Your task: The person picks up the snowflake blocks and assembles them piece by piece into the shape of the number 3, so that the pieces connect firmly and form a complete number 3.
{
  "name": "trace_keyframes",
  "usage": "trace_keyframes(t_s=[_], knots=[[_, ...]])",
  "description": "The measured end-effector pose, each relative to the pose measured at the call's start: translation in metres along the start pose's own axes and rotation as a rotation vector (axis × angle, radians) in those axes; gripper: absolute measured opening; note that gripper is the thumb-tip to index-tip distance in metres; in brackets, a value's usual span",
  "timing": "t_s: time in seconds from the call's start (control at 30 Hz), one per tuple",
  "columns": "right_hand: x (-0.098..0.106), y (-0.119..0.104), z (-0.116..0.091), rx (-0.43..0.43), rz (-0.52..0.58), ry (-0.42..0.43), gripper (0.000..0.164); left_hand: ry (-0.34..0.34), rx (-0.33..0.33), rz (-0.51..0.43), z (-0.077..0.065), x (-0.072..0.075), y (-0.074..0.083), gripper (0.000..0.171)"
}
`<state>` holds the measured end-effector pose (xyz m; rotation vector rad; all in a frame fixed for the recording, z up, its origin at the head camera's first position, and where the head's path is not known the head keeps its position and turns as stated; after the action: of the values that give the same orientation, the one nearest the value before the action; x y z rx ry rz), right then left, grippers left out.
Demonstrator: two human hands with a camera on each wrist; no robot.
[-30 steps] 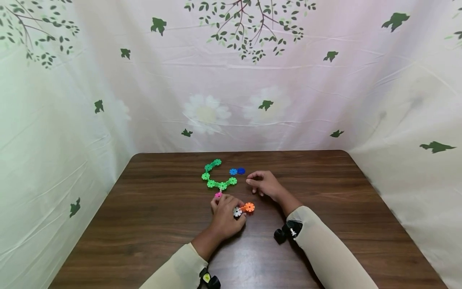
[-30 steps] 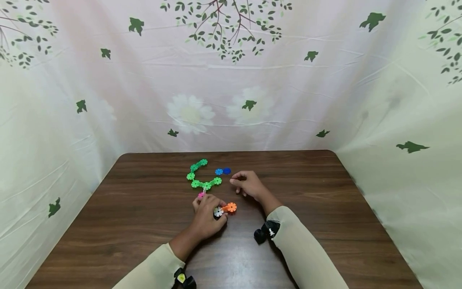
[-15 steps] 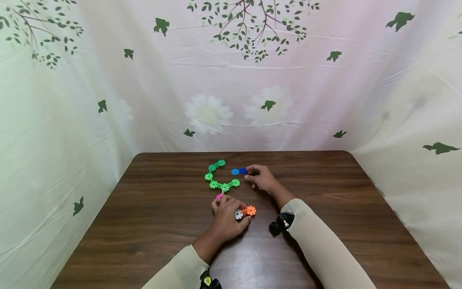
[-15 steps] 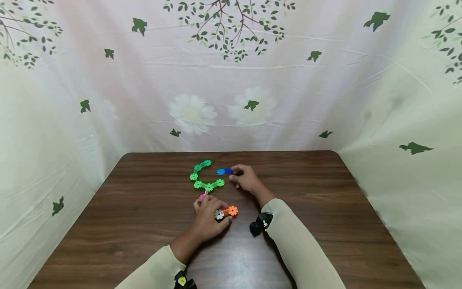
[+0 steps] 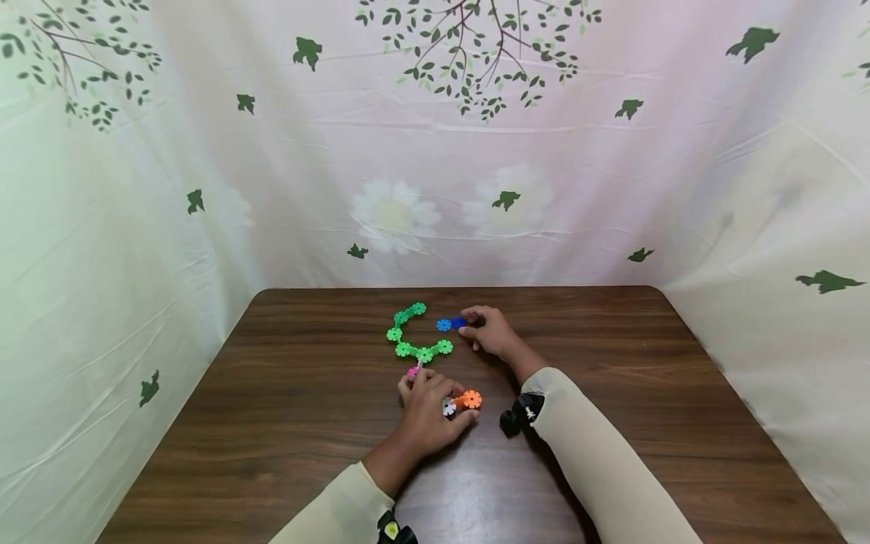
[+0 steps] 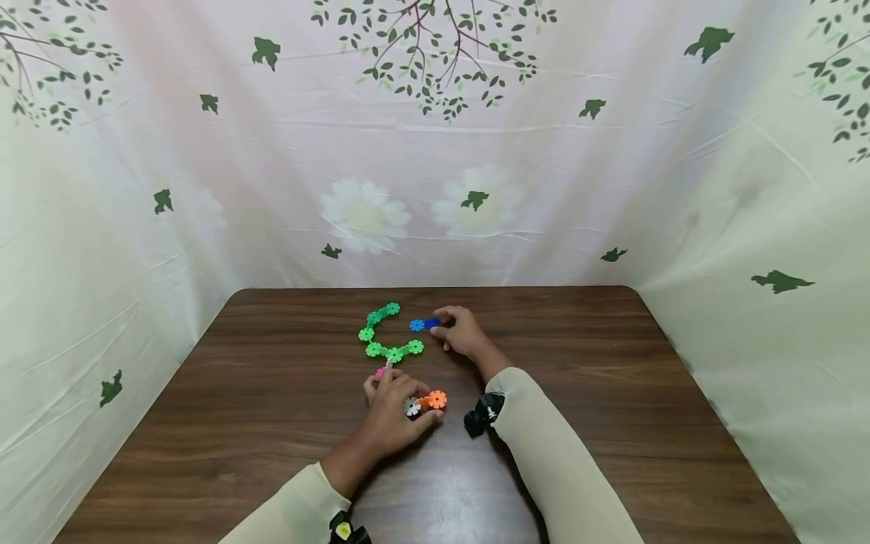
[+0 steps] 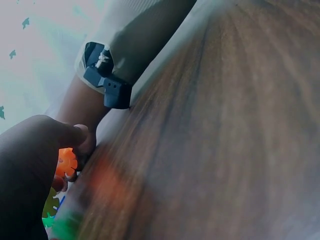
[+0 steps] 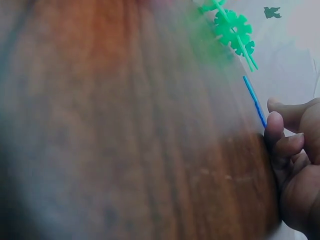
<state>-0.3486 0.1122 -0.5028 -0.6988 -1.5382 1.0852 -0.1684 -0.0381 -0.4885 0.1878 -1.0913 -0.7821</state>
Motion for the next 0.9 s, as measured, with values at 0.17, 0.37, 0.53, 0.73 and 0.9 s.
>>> trace_keyframes(t_s=[0.17,0.37,0.53,0.73,0.9], knots=[[-0.0006,-0.0003,0.0029,-0.019,-0.011,-0.004,0.045,0.008,0.002,-0.003,-0.0004,0.0017,0.0006,0.031],[-0.0015,-0.0006,0.0043,-0.043,-0.074,-0.007,0.044,-0.017,0.02,-0.009,-0.0006,0.0017,-0.0001,0.031],[-0.0021,-0.002,0.005,-0.02,-0.155,0.0,0.037,-0.009,0.011,-0.01,-0.0013,0.0014,0.0001,0.029],[-0.0007,-0.0019,0.0022,-0.02,-0.143,0.001,0.027,0.031,-0.015,0.009,-0.0009,0.0019,0.0011,0.026],[0.0006,-0.0003,-0.0043,-0.036,-0.081,-0.02,0.024,0.047,-0.02,0.007,-0.0015,0.0025,0.0014,0.023]])
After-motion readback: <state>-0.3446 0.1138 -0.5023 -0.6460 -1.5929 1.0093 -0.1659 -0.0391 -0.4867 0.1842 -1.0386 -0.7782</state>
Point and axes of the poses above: each hand's wrist, its own z-axis towards the middle knuckle, its own x-axis out of the back of the hand, y = z × x, the point moved 6 cm from there along z, towards the middle knuckle, and after that the axes turned 3 degrees about y, right-handed, at the moved point
